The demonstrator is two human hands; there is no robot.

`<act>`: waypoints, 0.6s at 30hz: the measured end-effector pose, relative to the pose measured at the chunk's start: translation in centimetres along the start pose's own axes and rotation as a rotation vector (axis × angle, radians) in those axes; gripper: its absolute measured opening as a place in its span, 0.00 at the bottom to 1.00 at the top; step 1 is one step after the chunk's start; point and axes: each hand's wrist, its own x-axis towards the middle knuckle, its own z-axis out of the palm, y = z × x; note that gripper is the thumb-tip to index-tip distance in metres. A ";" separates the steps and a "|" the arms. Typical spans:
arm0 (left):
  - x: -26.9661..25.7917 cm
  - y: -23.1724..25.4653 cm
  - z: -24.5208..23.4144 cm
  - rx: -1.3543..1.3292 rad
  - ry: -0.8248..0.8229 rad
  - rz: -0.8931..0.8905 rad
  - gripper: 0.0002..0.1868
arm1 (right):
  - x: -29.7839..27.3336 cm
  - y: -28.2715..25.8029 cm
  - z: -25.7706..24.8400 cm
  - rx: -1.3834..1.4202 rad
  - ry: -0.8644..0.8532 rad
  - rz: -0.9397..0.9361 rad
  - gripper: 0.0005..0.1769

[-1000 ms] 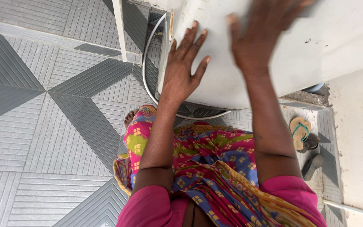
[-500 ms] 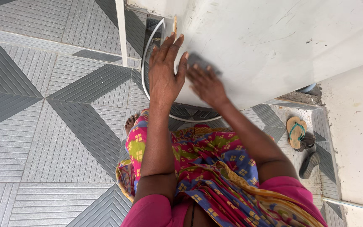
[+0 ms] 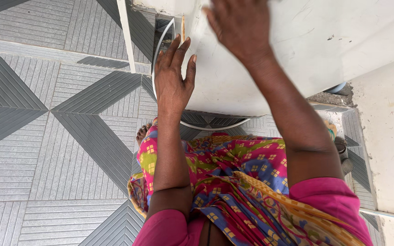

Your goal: The person cleans the exterior surface of a white washing machine by hand using a small grey cloth.

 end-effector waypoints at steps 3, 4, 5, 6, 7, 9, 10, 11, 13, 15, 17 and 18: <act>0.0 -0.3 0.5 0.013 0.009 0.013 0.21 | -3.4 -4.4 2.7 -0.002 0.037 -0.174 0.23; 0.0 -0.5 0.8 0.021 0.002 0.014 0.21 | -5.0 -6.3 4.3 0.292 -0.177 -0.058 0.25; 0.0 -0.7 1.0 0.030 -0.004 0.014 0.21 | -7.0 -8.4 6.0 0.584 -0.392 0.061 0.27; 0.1 -0.9 1.2 0.038 -0.007 0.018 0.21 | -9.1 -10.2 7.6 0.394 -0.437 -0.096 0.31; -0.1 -1.0 1.4 0.041 -0.015 0.005 0.21 | -11.4 -11.8 8.8 0.201 -0.475 -0.251 0.34; -0.1 -1.0 1.6 0.048 -0.025 -0.016 0.22 | -15.3 -13.9 10.5 0.244 -0.535 -0.347 0.33; -0.1 -1.0 1.7 0.043 -0.030 -0.018 0.22 | -16.6 -14.3 10.9 0.235 -0.497 -0.356 0.32; -0.1 -0.9 1.7 0.038 -0.035 -0.020 0.23 | -17.7 -14.2 10.9 0.226 -0.459 -0.364 0.30; 0.0 -0.8 1.5 0.032 -0.041 -0.015 0.25 | -17.3 -12.7 10.3 0.171 -0.452 -0.367 0.29; -0.2 -0.5 1.6 0.024 -0.049 -0.004 0.28 | -15.0 -8.9 8.3 0.079 -0.522 -0.356 0.31; -0.2 0.0 2.0 0.007 -0.062 0.028 0.30 | -11.3 -4.6 5.6 -0.031 -0.085 -0.224 0.31; -0.2 0.3 2.3 -0.004 -0.071 0.050 0.32 | -9.3 -2.3 4.2 -0.041 -0.022 -0.185 0.31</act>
